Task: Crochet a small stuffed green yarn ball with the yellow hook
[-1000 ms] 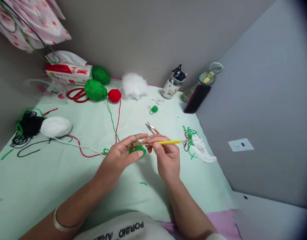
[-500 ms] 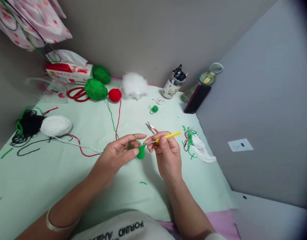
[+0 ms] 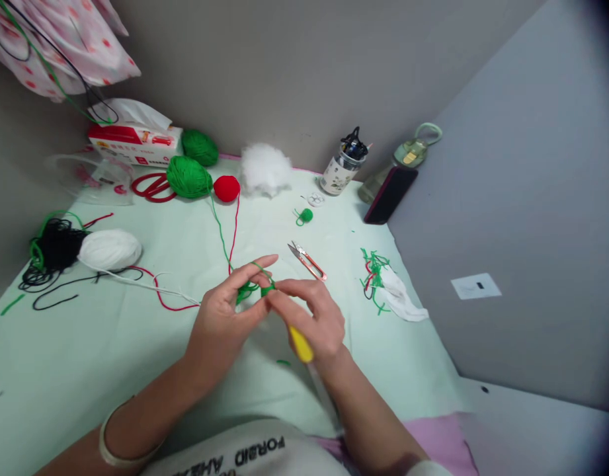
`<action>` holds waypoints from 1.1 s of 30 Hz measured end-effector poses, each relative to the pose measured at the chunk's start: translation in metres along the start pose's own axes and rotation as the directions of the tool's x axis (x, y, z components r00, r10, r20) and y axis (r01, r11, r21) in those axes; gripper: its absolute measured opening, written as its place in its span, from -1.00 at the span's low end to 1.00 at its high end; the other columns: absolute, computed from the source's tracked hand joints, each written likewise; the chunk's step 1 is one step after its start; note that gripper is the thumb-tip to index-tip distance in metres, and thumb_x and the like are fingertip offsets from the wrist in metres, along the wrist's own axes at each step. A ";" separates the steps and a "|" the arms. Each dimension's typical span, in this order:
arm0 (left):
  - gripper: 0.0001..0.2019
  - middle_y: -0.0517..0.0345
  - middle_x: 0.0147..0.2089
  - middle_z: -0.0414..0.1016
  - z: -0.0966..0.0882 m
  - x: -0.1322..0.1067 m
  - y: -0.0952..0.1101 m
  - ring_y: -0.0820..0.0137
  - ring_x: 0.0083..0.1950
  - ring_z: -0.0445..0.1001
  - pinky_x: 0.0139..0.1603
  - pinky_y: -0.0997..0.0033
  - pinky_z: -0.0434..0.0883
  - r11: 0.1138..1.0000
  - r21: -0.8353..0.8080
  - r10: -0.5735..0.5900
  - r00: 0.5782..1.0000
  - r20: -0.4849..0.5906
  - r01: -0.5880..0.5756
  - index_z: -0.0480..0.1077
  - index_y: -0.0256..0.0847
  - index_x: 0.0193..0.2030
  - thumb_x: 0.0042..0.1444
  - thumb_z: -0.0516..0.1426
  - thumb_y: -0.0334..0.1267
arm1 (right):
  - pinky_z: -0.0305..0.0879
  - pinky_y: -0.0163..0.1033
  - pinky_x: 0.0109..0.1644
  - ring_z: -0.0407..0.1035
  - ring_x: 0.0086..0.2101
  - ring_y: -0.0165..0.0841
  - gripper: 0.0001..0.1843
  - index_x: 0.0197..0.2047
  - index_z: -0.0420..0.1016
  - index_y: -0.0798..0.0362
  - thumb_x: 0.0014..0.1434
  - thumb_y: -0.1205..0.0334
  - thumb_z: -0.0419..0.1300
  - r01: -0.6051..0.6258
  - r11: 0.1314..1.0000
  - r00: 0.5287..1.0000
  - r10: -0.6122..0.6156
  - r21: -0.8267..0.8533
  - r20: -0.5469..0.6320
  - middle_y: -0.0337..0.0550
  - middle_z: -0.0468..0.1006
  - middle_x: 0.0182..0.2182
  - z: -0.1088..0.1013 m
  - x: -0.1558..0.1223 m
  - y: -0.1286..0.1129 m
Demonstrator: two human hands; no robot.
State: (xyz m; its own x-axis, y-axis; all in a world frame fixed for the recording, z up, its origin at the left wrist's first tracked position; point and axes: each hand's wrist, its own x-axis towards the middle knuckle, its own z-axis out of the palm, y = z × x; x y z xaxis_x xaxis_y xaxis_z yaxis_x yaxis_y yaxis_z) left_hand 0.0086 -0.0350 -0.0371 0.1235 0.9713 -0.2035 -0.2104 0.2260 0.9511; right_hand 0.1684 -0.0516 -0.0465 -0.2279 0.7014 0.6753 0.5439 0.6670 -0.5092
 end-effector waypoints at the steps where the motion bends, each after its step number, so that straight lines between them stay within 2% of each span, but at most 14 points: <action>1: -0.52 0.21 -0.16 0.50 0.002 0.000 0.000 0.36 0.00 0.45 0.11 0.44 0.33 0.996 -0.076 -0.051 0.999 0.020 0.052 0.54 0.01 0.17 0.07 0.37 -0.25 | 0.52 -0.09 -0.10 0.55 -0.09 -0.23 -0.59 0.09 0.57 -0.22 0.30 0.43 0.18 0.013 0.998 1.000 -0.012 -0.065 0.010 -0.11 0.67 -0.07 0.000 -0.001 0.000; 3: -0.46 0.18 -0.21 0.53 0.003 0.002 0.000 0.36 -0.10 0.49 0.03 0.41 0.39 0.945 -0.237 -0.197 0.971 0.133 0.224 0.50 -0.07 0.22 0.06 0.37 -0.22 | 0.53 -0.09 -0.10 0.55 -0.09 -0.23 -0.61 0.07 0.59 -0.24 0.28 0.41 0.21 -0.009 0.997 1.000 0.008 -0.071 -0.018 -0.12 0.66 -0.07 0.001 -0.002 -0.001; 5: -0.50 0.13 -0.24 0.57 0.002 0.005 0.001 0.35 -0.14 0.52 0.00 0.38 0.40 0.872 -0.331 -0.291 0.926 0.239 0.360 0.50 -0.15 0.20 0.10 0.34 -0.21 | 0.53 -0.07 -0.14 0.56 -0.16 -0.22 -0.68 0.03 0.61 -0.18 0.31 0.37 0.20 -0.109 0.990 0.988 0.118 0.088 -0.101 -0.10 0.67 -0.14 0.000 0.000 0.000; 7: -0.57 0.13 -0.25 0.60 -0.001 0.008 0.002 0.35 -0.13 0.53 0.04 0.37 0.38 0.859 -0.355 -0.288 0.922 0.259 0.368 0.53 -0.17 0.16 0.12 0.32 -0.24 | 0.51 -0.09 -0.22 0.54 -0.28 -0.26 -0.78 -0.07 0.63 -0.10 0.35 0.31 0.16 -0.250 0.906 0.937 0.315 0.342 -0.149 -0.10 0.66 -0.25 -0.001 0.004 0.001; 9: -0.59 0.15 -0.24 0.61 -0.003 0.009 0.004 0.36 -0.13 0.53 0.06 0.36 0.36 0.886 -0.325 -0.254 0.933 0.255 0.330 0.54 -0.13 0.14 0.13 0.32 -0.25 | 0.47 -0.14 -0.32 0.48 -0.41 -0.33 -0.81 -0.16 0.63 -0.07 0.38 0.24 0.15 -0.356 0.746 0.872 0.482 0.563 -0.088 -0.15 0.64 -0.32 0.000 0.008 0.003; 11: -0.60 0.14 -0.18 0.62 -0.003 0.008 0.005 0.35 -0.10 0.52 0.08 0.35 0.35 0.912 -0.285 -0.218 0.936 0.277 0.296 0.56 -0.09 0.13 0.12 0.33 -0.24 | 0.45 -0.17 -0.33 0.47 -0.40 -0.34 -0.82 -0.20 0.63 -0.06 0.37 0.19 0.18 -0.392 0.663 0.851 0.525 0.638 -0.024 -0.16 0.64 -0.32 0.002 0.011 0.005; 17: -0.61 0.12 -0.17 0.61 0.003 0.004 0.004 0.35 -0.10 0.50 -0.01 0.38 0.37 0.938 -0.249 -0.205 0.964 0.168 0.243 0.59 -0.13 0.07 0.07 0.37 -0.21 | 0.49 -0.11 -0.19 0.53 -0.24 -0.27 -0.79 -0.09 0.66 -0.13 0.35 0.28 0.19 -0.332 0.812 0.905 0.417 0.479 -0.079 -0.14 0.67 -0.27 0.007 0.008 0.005; 20: -0.56 0.18 -0.25 0.59 0.006 0.004 0.003 0.38 -0.14 0.52 -0.02 0.41 0.38 0.927 -0.286 -0.213 0.969 0.125 0.241 0.56 -0.13 0.12 0.06 0.38 -0.23 | 0.50 -0.08 -0.12 0.52 -0.18 -0.25 -0.67 0.01 0.63 -0.20 0.31 0.40 0.20 -0.220 0.938 0.964 0.251 0.266 -0.087 -0.12 0.67 -0.16 0.008 0.003 0.005; 23: -0.59 0.13 -0.22 0.63 0.006 0.006 0.000 0.33 -0.11 0.57 0.01 0.38 0.42 0.878 -0.355 -0.256 0.942 0.219 0.321 0.56 -0.14 0.12 0.10 0.34 -0.22 | 0.49 -0.08 -0.10 0.52 -0.12 -0.23 -0.56 0.08 0.61 -0.22 0.25 0.46 0.25 -0.041 0.998 0.994 0.046 0.048 -0.104 -0.08 0.65 -0.05 0.007 -0.001 0.005; 25: -0.66 0.07 -0.17 0.65 0.003 0.008 -0.001 0.29 -0.10 0.59 0.01 0.34 0.45 0.840 -0.390 -0.274 0.915 0.298 0.378 0.60 -0.16 0.06 0.13 0.32 -0.21 | 0.50 -0.08 -0.13 0.53 -0.15 -0.23 -0.62 0.05 0.62 -0.18 0.27 0.43 0.24 -0.078 0.990 0.986 0.094 0.118 -0.137 -0.07 0.67 -0.10 0.005 0.000 0.005; 27: -0.72 0.08 -0.17 0.66 -0.002 0.010 -0.002 0.31 -0.11 0.60 0.01 0.35 0.45 0.822 -0.414 -0.284 0.911 0.298 0.392 0.62 -0.17 -0.02 0.12 0.33 -0.23 | 0.50 -0.10 -0.20 0.54 -0.25 -0.26 -0.76 -0.06 0.65 -0.12 0.32 0.34 0.21 -0.240 0.916 0.939 0.303 0.320 -0.163 -0.09 0.67 -0.21 0.002 0.003 0.006; 30: -0.78 0.10 -0.21 0.65 -0.006 0.012 -0.001 0.34 -0.13 0.60 0.03 0.36 0.43 0.841 -0.393 -0.288 0.922 0.259 0.373 0.62 -0.18 -0.07 0.12 0.33 -0.28 | 0.45 -0.17 -0.35 0.47 -0.43 -0.35 -0.83 -0.22 0.64 -0.02 0.34 0.17 0.21 -0.421 0.666 0.804 0.588 0.616 -0.086 -0.15 0.63 -0.35 0.000 0.009 0.008; 31: -0.79 0.10 -0.23 0.65 -0.006 0.012 0.000 0.33 -0.14 0.59 0.03 0.35 0.42 0.855 -0.374 -0.275 0.925 0.261 0.359 0.62 -0.19 -0.09 0.12 0.33 -0.28 | 0.44 -0.19 -0.37 0.45 -0.45 -0.36 -0.82 -0.24 0.63 -0.01 0.33 0.13 0.22 -0.439 0.607 0.785 0.618 0.663 -0.046 -0.16 0.62 -0.36 0.001 0.010 0.008; 33: -0.82 0.11 -0.23 0.64 -0.004 0.011 0.001 0.34 -0.15 0.56 0.01 0.34 0.41 0.886 -0.336 -0.240 0.936 0.256 0.319 0.61 -0.18 -0.12 0.12 0.32 -0.28 | 0.45 -0.19 -0.32 0.48 -0.39 -0.34 -0.83 -0.24 0.65 -0.02 0.31 0.13 0.24 -0.442 0.616 0.805 0.594 0.652 -0.015 -0.16 0.63 -0.35 0.004 0.011 0.007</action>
State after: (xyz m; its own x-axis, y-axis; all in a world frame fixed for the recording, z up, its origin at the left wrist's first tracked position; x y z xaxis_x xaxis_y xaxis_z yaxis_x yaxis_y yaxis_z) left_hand 0.0063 -0.0241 -0.0394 0.4144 0.8360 -0.3597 -0.4728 0.5355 0.6998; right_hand 0.1668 -0.0380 -0.0447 0.1519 0.9565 0.2493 -0.0912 0.2647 -0.9600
